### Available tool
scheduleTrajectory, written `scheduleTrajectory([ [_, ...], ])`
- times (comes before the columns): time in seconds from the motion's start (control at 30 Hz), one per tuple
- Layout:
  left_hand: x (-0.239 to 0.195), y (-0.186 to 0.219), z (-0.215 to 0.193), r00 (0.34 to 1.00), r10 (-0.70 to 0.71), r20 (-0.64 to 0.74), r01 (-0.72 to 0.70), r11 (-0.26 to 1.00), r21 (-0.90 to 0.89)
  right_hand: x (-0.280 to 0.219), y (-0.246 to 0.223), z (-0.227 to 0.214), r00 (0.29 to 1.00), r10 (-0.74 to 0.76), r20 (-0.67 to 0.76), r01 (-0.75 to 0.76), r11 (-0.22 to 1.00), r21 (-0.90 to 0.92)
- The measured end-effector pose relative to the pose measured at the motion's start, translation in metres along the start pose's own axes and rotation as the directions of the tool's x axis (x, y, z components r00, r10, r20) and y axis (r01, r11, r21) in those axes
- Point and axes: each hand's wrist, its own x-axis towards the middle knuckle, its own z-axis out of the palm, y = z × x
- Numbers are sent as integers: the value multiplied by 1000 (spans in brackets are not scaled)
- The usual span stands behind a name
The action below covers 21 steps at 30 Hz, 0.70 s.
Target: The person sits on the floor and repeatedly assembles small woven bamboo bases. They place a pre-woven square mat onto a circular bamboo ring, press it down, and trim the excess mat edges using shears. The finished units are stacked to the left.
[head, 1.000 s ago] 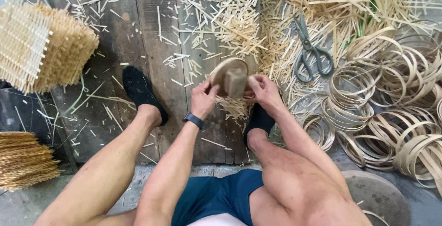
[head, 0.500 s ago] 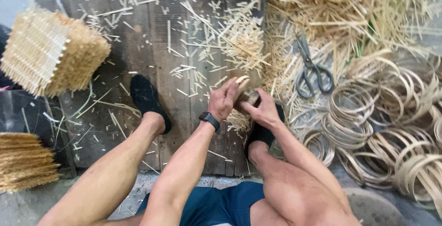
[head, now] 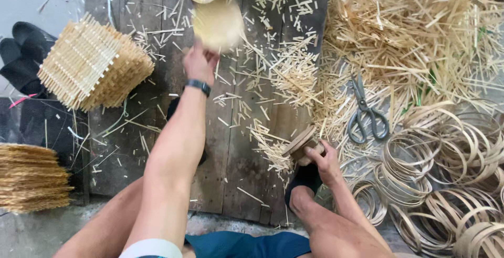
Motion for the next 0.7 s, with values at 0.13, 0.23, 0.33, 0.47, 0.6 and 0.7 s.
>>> scheduleTrajectory([
  [0.13, -34, 7, 23, 983, -181, -8, 178, 958, 225, -3, -9, 11, 998, 59, 20, -62, 989, 131],
  [0.23, -105, -44, 9, 886, -385, 260, 125, 737, 664, 1, -23, 22, 996, 23, 82, -28, 998, 59],
  [0.33, -186, -104, -30, 770, -638, -6, 165, 191, 967, 8, -29, 35, 963, 47, 264, -165, 879, 448],
  [0.47, -227, -146, -62, 828, -560, 13, 453, 683, 573, 27, -22, 43, 967, 102, 232, -194, 888, 418],
  [0.6, -198, -122, -62, 934, -319, 164, 107, 685, 721, 40, -4, 45, 998, -52, 46, 62, 969, -237],
  [0.7, -152, -53, -50, 946, 59, 320, -324, 270, 907, 41, 5, 52, 993, 107, 46, -111, 989, 98],
])
